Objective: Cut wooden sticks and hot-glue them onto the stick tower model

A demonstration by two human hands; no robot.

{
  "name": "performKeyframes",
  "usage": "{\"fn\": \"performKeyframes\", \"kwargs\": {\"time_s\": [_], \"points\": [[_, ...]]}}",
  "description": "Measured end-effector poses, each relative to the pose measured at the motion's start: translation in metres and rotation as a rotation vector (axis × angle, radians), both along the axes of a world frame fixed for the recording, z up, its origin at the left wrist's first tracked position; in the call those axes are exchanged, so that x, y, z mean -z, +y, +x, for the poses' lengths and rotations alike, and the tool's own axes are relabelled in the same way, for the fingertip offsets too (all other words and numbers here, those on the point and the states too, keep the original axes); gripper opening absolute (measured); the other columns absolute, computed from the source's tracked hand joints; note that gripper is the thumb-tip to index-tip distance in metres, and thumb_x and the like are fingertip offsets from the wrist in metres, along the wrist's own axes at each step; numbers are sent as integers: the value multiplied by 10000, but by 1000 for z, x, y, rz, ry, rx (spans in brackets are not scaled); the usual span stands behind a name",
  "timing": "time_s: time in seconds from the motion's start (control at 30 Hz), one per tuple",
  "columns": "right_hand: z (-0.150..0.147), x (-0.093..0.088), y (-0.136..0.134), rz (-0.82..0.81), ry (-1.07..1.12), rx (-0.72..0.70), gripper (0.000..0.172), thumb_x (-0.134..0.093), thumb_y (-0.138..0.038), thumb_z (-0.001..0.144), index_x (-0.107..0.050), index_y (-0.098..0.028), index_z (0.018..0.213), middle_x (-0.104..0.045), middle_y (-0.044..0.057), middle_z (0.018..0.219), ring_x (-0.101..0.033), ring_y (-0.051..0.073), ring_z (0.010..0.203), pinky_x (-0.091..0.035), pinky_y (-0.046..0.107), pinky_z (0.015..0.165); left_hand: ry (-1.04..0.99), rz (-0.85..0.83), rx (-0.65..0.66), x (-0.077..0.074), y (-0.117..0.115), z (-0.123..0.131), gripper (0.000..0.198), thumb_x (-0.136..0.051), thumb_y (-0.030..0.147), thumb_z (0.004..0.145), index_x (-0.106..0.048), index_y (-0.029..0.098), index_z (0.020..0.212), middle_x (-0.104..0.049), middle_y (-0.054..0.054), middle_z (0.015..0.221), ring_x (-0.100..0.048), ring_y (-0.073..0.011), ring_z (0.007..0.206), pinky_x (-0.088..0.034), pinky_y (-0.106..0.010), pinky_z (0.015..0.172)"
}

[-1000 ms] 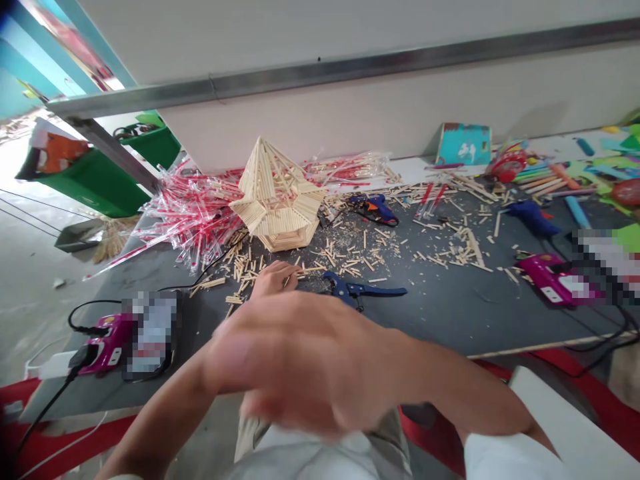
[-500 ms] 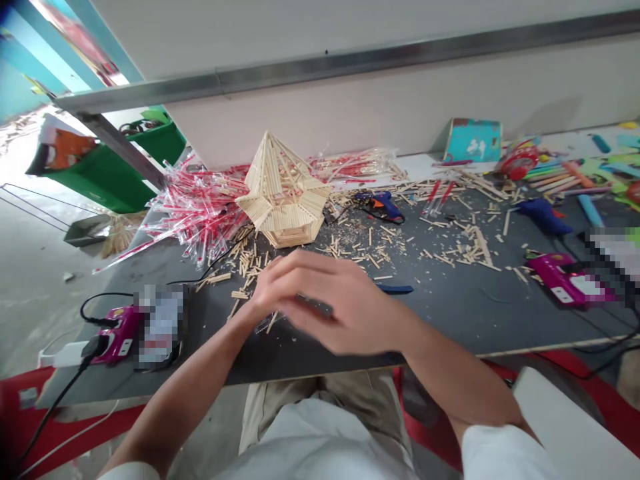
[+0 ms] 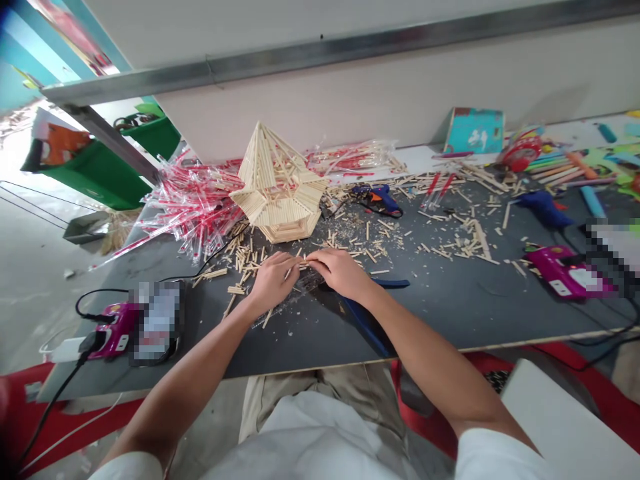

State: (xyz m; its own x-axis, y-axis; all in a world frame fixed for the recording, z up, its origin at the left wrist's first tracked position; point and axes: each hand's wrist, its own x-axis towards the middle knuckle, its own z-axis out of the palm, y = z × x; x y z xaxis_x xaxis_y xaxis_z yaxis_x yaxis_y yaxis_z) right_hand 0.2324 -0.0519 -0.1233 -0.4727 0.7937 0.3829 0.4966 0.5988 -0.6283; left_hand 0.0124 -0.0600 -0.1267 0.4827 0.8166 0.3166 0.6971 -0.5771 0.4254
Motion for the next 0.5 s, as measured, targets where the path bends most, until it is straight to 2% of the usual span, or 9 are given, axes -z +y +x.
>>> {"fn": "performKeyframes", "kwargs": {"time_s": [0.13, 0.5], "points": [[-3, 5, 2, -9, 21, 11, 183, -572, -265, 1019, -738, -214, 1079, -781, 49, 998, -725, 190, 888, -531, 319, 831, 13, 7, 20, 0, 0, 0, 308, -455, 216, 1035, -728, 190, 1175, -737, -74, 1025, -643, -215, 971, -498, -353, 914], [-6, 4, 2, -8, 69, 36, 170, -610, -227, 994, -764, -215, 1067, -799, 34, 994, -749, 172, 865, -553, 293, 821, 11, 16, 8, 2, 2, -2, 313, -468, 216, 1026, -734, 202, 1192, -746, -63, 1017, -644, -228, 958, -503, -369, 889]]}}
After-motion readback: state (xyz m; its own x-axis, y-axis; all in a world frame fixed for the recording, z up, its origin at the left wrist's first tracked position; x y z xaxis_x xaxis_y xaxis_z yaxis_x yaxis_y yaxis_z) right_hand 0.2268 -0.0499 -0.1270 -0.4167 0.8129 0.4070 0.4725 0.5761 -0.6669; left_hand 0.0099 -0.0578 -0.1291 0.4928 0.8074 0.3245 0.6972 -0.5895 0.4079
